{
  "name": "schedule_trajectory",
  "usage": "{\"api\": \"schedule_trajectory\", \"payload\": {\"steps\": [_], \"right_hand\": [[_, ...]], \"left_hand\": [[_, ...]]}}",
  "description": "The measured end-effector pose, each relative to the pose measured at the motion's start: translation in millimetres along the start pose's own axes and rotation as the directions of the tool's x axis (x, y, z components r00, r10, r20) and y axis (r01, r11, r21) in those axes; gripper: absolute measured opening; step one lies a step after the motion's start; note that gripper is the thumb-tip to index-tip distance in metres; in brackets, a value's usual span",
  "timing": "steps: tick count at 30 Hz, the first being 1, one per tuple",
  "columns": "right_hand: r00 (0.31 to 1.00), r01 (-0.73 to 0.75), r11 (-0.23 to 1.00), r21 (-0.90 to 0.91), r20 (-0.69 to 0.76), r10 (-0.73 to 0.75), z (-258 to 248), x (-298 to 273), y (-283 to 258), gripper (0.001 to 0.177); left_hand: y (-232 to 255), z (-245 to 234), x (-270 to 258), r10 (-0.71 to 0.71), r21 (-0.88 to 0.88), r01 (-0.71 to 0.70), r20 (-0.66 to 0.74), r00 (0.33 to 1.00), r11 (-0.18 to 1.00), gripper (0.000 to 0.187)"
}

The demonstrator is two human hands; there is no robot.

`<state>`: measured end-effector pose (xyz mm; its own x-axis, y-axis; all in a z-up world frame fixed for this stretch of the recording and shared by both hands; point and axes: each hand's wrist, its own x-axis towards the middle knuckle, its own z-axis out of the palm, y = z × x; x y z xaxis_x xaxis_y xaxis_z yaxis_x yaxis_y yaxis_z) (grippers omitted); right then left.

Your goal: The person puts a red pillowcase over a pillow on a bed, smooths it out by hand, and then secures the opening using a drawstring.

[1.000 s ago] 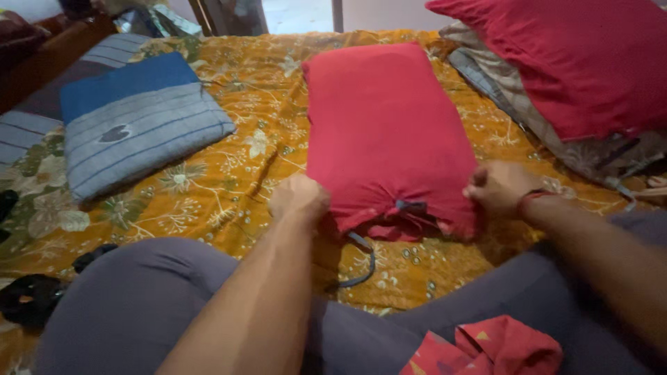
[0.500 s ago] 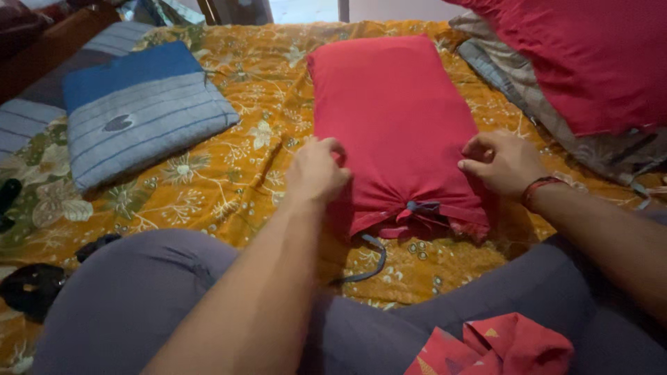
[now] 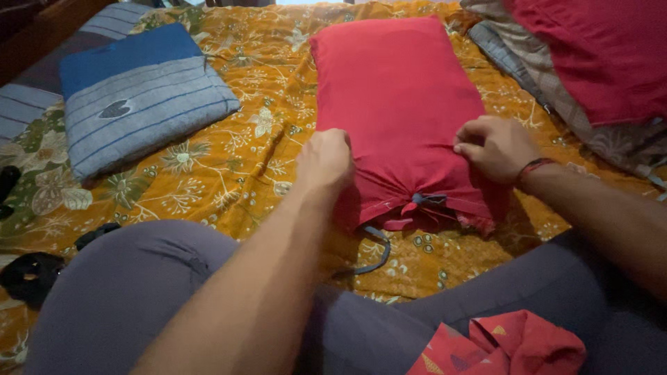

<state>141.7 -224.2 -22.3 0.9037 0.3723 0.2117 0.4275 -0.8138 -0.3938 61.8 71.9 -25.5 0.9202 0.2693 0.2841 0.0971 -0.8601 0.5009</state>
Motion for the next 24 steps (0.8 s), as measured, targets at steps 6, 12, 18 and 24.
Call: {"api": "schedule_trajectory", "payload": {"steps": [6, 12, 18, 24], "right_hand": [[0.965, -0.114, 0.991, -0.063, 0.230, 0.126, -25.8, -7.3, -0.8, 0.029], [0.972, -0.203, 0.977, 0.063, 0.134, 0.193, -19.2, -24.7, 2.7, 0.040], [0.985, -0.127, 0.992, 0.026, 0.117, 0.123, -2.9, -25.1, 8.2, 0.028], [0.934, -0.249, 0.952, 0.176, 0.305, 0.187, -15.0, -21.4, 20.5, 0.014]], "left_hand": [[-1.1, -17.9, 32.9, -0.004, 0.435, -0.324, 0.603, 0.798, 0.840, 0.031], [-3.8, -56.6, 1.6, -0.545, 0.151, 0.524, 0.268, 0.794, 0.838, 0.048], [0.2, -58.2, -4.4, -0.571, 0.195, 0.540, 0.381, 0.727, 0.819, 0.056], [-6.4, -59.1, 0.6, -0.580, 0.219, 0.541, 0.410, 0.704, 0.812, 0.051]]}}
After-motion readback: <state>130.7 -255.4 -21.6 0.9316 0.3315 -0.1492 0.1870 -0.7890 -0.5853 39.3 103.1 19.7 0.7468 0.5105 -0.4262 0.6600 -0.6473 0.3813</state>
